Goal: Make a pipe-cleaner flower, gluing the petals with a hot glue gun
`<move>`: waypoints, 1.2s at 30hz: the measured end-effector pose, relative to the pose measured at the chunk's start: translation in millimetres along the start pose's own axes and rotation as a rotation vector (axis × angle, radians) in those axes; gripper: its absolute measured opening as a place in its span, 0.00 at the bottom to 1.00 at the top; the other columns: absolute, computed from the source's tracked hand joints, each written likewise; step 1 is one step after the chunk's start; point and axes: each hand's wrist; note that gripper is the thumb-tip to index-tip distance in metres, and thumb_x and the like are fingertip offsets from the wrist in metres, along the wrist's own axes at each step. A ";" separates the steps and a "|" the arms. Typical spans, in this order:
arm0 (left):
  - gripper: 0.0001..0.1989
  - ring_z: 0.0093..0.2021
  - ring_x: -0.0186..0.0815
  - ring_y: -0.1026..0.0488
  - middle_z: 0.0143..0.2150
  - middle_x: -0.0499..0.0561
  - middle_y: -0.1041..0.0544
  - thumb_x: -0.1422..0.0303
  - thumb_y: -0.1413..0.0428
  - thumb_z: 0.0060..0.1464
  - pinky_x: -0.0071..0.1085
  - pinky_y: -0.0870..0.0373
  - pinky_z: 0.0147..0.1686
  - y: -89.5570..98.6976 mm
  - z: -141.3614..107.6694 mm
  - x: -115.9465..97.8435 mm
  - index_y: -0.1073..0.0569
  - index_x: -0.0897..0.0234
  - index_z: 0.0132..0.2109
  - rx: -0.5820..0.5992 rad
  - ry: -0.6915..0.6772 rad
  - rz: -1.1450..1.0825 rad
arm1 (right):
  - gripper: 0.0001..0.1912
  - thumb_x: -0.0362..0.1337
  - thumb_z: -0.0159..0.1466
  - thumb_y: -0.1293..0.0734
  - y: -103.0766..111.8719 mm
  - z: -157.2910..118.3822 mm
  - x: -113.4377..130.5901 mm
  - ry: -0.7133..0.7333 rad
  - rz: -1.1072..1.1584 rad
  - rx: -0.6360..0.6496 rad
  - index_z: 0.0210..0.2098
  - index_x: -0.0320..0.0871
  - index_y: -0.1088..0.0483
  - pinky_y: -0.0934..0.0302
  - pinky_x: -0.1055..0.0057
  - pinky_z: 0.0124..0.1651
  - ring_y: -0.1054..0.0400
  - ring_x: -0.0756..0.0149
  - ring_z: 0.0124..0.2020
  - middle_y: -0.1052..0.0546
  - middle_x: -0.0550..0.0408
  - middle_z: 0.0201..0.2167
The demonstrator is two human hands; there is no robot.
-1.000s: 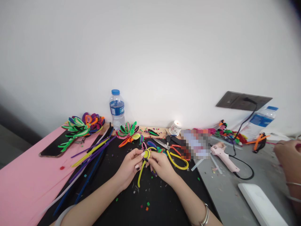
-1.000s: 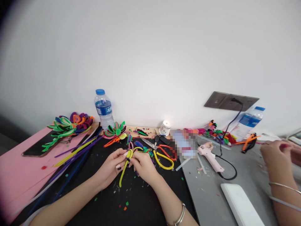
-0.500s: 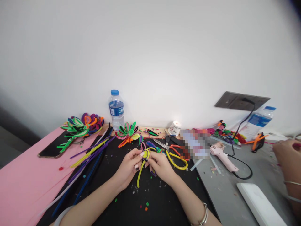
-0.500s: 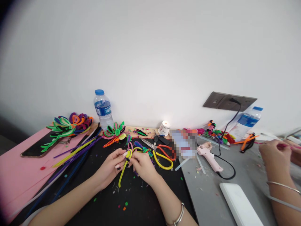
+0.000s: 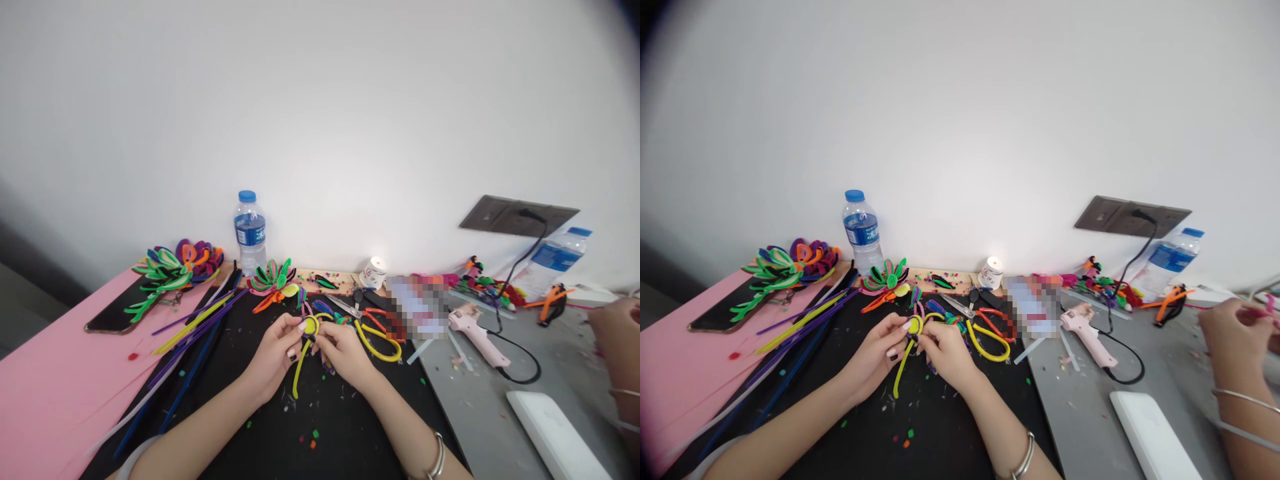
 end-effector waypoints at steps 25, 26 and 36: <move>0.12 0.29 0.27 0.31 0.29 0.45 0.28 0.71 0.41 0.45 0.24 0.33 0.34 3.6 2.9 1.9 0.34 0.62 0.38 -0.061 -0.125 -0.022 | 0.27 0.25 0.53 0.37 1.7 1.1 5.3 0.132 0.017 -0.115 0.51 0.50 0.38 0.38 0.79 0.25 0.36 0.68 0.35 0.33 0.52 0.46; 0.12 0.29 0.27 0.31 0.29 0.45 0.28 0.71 0.41 0.45 0.24 0.33 0.34 3.4 2.8 1.6 0.34 0.62 0.38 -0.063 -0.126 -0.022 | 0.27 0.25 0.54 0.38 2.4 1.1 6.2 0.148 0.015 -0.105 0.52 0.50 0.38 0.38 0.79 0.25 0.36 0.67 0.37 0.33 0.52 0.47; 0.11 0.29 0.27 0.31 0.29 0.44 0.29 0.71 0.42 0.47 0.24 0.33 0.33 4.7 2.7 -0.5 0.36 0.61 0.39 -0.037 -0.191 0.063 | 0.27 0.25 0.55 0.38 1.5 1.8 6.2 0.151 0.034 -0.078 0.52 0.51 0.38 0.38 0.78 0.25 0.36 0.69 0.34 0.33 0.53 0.46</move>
Point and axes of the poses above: each hand's wrist, its own z-axis towards the middle knuckle, its own y-axis out of the back of the hand, x = y × z
